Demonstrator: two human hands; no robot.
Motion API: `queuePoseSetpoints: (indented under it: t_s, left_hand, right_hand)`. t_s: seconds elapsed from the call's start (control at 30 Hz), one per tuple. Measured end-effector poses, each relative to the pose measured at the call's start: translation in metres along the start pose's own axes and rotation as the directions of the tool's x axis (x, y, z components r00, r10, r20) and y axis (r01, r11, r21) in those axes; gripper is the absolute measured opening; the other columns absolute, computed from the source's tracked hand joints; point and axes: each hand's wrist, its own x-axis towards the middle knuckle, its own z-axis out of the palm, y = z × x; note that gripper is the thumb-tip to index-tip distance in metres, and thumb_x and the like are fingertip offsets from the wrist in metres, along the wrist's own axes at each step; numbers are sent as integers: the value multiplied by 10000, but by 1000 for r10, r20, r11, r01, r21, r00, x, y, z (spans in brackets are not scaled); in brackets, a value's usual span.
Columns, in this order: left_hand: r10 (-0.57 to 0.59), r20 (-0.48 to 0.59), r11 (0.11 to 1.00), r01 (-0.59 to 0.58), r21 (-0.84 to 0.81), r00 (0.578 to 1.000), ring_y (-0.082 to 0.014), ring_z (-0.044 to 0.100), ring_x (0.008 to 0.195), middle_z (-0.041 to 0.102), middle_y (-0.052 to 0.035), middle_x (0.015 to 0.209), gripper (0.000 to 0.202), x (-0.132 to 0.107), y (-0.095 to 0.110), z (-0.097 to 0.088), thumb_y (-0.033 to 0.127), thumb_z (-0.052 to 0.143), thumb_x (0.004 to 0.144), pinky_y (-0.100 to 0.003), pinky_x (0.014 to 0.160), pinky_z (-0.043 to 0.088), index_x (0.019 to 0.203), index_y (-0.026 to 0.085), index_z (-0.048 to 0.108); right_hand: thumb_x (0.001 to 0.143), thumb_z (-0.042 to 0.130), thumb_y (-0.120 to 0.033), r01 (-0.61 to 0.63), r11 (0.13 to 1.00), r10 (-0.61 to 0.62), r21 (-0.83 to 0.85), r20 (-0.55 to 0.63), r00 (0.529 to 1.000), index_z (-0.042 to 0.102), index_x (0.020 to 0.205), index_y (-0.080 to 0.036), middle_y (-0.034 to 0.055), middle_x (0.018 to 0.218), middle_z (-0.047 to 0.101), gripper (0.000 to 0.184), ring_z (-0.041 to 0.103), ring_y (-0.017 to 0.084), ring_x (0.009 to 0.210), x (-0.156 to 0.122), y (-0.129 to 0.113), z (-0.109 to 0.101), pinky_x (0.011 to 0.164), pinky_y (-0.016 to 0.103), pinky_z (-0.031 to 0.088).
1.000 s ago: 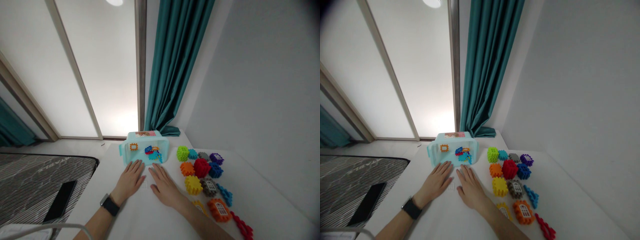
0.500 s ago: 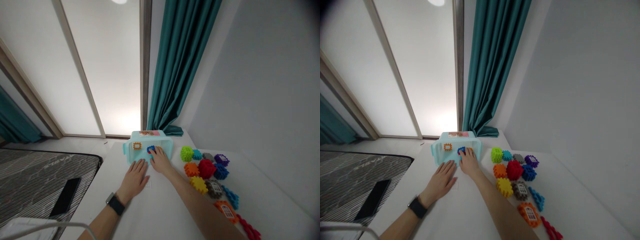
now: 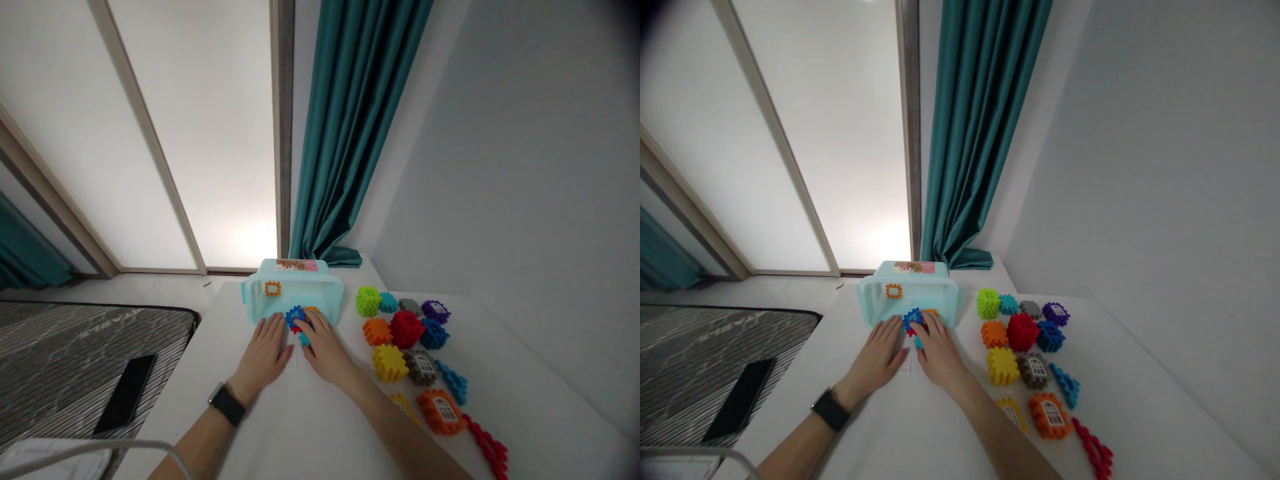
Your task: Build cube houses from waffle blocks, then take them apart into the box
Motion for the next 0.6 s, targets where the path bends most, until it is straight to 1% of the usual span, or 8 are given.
queuePoseSetpoints:
  t_s: [0.07, 0.13, 0.2, 0.27, 0.33, 0.43, 0.53, 0.6]
  left_hand:
    - [-27, -21, 999, 26, -45, 999, -331, 446, 1386, 490, -209, 1473, 693, 1, 1, -2, 350, 502, 937, -552, 1125, 374, 1538, 114, 251]
    - [-45, -39, 996, 42, -76, 998, -339, 451, 1372, 482, -206, 1474, 747, 2, 3, -5, 344, 543, 910, -559, 1116, 382, 1552, 133, 225]
    - [-17, -35, 996, 13, -92, 999, -334, 442, 1375, 463, -177, 1494, 723, 3, 6, -9, 321, 569, 891, -562, 1121, 375, 1540, 186, 280]
    - [40, -9, 993, -41, -107, 999, -311, 443, 1374, 471, -138, 1496, 654, 4, 8, -12, 272, 580, 876, -547, 1131, 370, 1495, 228, 375]
    - [76, 4, 989, -75, -129, 997, -289, 477, 1337, 521, -116, 1452, 577, 4, 10, -14, 224, 581, 865, -519, 1119, 393, 1430, 237, 464]
    - [69, -15, 985, -71, -157, 997, -277, 542, 1237, 612, -107, 1320, 435, 5, 12, -17, 201, 577, 874, -489, 1055, 455, 1308, 229, 572]
    - [62, -29, 981, -66, -181, 998, -273, 571, 1161, 652, -103, 1217, 291, 4, 13, -19, 220, 567, 907, -477, 1001, 489, 1191, 216, 632]
    - [71, -23, 977, -74, -202, 997, -266, 585, 1113, 662, -102, 1176, 246, 4, 14, -21, 226, 561, 920, -467, 970, 506, 1151, 211, 645]
  right_hand:
    - [815, 567, -89, -17, 998, 18, 52, -20, 1000, 372, 1489, -235, 131, 1530, 377, 717, 302, 296, 1454, -8, -3, 1, 1165, 520, 356]
    - [813, 576, -103, -41, 992, 46, 123, -37, 998, 271, 1535, -227, 140, 1523, 381, 793, 311, 291, 1453, -16, -6, 2, 1172, 522, 353]
    - [812, 590, -117, -49, 980, 60, 194, -49, 997, 193, 1557, -226, 147, 1524, 376, 851, 312, 286, 1457, -22, -8, 4, 1180, 523, 344]
    - [817, 596, -125, -38, 968, 53, 246, -54, 997, 173, 1559, -233, 147, 1532, 366, 861, 309, 279, 1463, -28, -9, 5, 1187, 518, 335]
    - [829, 588, -132, -28, 962, 48, 272, -66, 997, 186, 1553, -237, 143, 1529, 376, 835, 320, 270, 1458, -33, -10, 6, 1185, 510, 338]
    - [851, 564, -141, -24, 966, 48, 257, -90, 995, 245, 1534, -240, 135, 1503, 420, 761, 362, 261, 1433, -40, -10, 5, 1175, 501, 352]
    - [863, 543, -143, -32, 980, 52, 196, -99, 994, 347, 1495, -243, 125, 1486, 450, 669, 380, 266, 1419, -45, -10, 3, 1164, 507, 360]
    - [865, 535, -144, -42, 987, 57, 154, -97, 994, 409, 1461, -245, 118, 1481, 461, 616, 379, 271, 1419, -47, -10, 0, 1158, 513, 365]
